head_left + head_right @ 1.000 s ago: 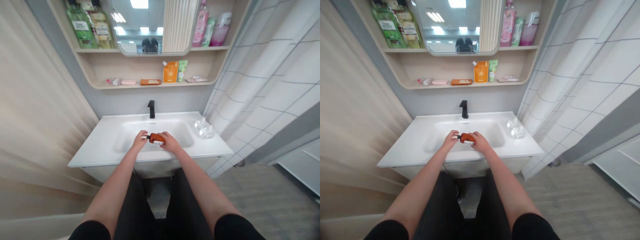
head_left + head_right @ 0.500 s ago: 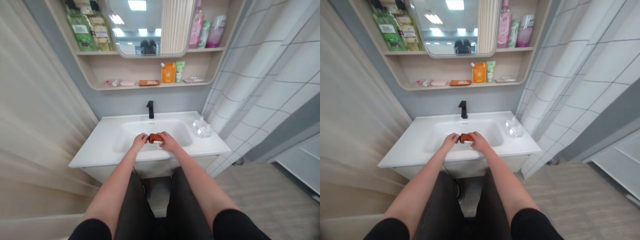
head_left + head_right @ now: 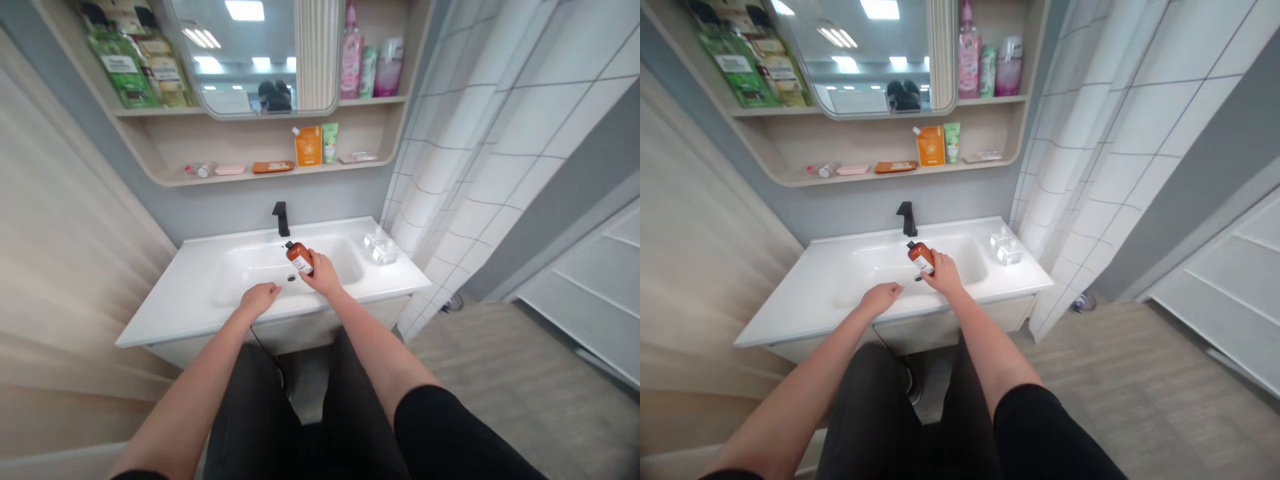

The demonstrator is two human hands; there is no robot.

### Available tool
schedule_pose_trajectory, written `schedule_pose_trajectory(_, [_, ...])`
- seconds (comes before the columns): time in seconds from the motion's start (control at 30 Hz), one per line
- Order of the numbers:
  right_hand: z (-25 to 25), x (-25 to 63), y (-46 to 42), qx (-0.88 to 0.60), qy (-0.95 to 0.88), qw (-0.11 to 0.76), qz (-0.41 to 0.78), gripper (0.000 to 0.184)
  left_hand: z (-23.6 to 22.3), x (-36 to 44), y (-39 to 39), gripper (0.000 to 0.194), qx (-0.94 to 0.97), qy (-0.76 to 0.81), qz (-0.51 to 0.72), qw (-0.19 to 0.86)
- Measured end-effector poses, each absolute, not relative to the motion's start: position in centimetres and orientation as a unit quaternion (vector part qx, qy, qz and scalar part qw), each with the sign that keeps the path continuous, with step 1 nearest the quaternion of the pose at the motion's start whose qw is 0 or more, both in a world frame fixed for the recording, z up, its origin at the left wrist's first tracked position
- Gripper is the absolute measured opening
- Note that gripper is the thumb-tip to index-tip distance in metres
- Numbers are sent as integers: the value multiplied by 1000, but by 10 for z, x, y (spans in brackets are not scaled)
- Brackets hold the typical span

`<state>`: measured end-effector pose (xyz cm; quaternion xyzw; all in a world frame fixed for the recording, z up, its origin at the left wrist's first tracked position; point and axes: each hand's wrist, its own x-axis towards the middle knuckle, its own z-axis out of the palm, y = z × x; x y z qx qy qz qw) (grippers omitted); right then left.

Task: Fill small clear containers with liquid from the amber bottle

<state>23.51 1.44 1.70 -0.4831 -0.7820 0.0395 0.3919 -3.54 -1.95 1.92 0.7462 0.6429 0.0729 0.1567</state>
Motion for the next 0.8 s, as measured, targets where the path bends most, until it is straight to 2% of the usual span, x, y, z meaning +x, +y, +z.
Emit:
schedule_pose_trajectory(0.1, [17, 233, 14, -480, -766, 418, 86, 85, 23, -35, -29, 60, 740, 655, 60, 144])
schedule_pose_trajectory(0.23, [23, 244, 6, -475, -696, 518, 142, 91, 26, -32, -29, 55, 741, 653, 68, 145])
schedule_pose_trajectory(0.33, [22, 285, -9, -520, -596, 582, 186, 88, 25, -33, -26, 53, 739, 653, 75, 147])
schedule_pose_trajectory(0.4, [17, 326, -22, -573, -542, 586, 183, 87, 22, -34, -24, 53, 739, 652, 83, 149])
schedule_pose_trajectory(0.57, [2, 423, -48, -688, -449, 563, 91, 96, 17, -35, -18, 53, 736, 654, 66, 164])
schedule_pose_trajectory(0.7, [2, 455, -46, -739, -425, 517, 81, 99, 16, -33, -16, 51, 731, 659, 62, 166])
schedule_pose_trajectory(0.8, [4, 457, -43, -726, -452, 517, 33, 97, 15, -34, -17, 49, 729, 659, 84, 166])
